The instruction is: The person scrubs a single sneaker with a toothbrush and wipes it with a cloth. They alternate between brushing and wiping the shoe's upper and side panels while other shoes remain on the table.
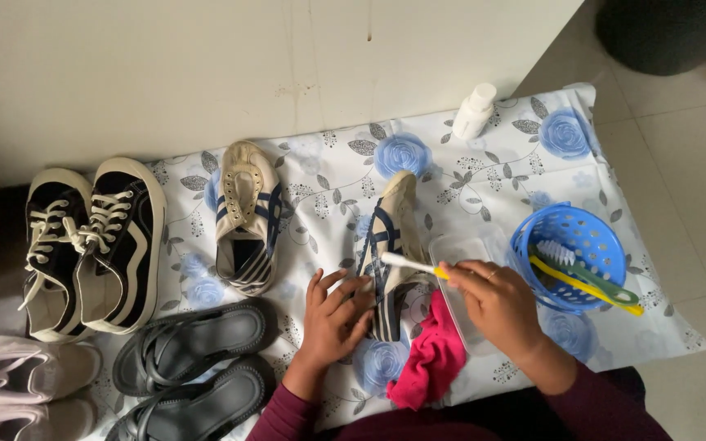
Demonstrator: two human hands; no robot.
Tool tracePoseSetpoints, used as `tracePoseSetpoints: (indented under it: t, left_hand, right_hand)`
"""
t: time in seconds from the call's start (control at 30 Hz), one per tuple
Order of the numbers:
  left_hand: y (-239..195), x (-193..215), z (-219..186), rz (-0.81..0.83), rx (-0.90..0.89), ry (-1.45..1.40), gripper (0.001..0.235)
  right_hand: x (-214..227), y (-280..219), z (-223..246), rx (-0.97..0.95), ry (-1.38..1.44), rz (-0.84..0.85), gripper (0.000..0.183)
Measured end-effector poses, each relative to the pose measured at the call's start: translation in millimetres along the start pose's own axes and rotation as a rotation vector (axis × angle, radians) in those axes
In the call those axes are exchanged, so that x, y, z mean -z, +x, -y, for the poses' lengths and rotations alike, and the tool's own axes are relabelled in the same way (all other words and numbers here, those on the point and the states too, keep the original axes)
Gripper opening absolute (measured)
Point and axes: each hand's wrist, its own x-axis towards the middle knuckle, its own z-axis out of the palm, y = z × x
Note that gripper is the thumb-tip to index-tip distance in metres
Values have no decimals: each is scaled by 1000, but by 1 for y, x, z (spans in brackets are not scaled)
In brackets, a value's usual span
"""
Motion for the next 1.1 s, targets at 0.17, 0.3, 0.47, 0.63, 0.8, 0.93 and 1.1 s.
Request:
tracePoseSetpoints:
  t: [0.17, 0.3, 0.47, 0.63, 0.8, 0.93, 1.1]
  left_hand:
    - [0, -2, -1, 3, 4, 6, 20]
    - [1, -3, 0, 9, -2, 2, 23]
    - [1, -2, 1, 7, 15, 10, 24]
    - [2, -1, -3, 4, 24, 48, 24]
    - [5, 3, -4, -47, 38, 95, 29]
    - [0, -3, -5, -45, 80, 94, 34]
    - [0, -9, -12, -23, 78, 176, 34]
  right_hand:
    - [1, -7, 9, -11, 1, 16, 42]
    - [1, -6, 3, -33, 55, 1, 46]
    - [-5, -9, 4, -18, 26, 31, 41]
    - [2, -19, 5, -103, 83, 46, 46]
    - [10, -58, 4, -415, -94, 121, 60]
    - [-2, -86, -6, -396, -321, 208, 80]
    - [-6, -78, -10, -300, -620, 187, 70]
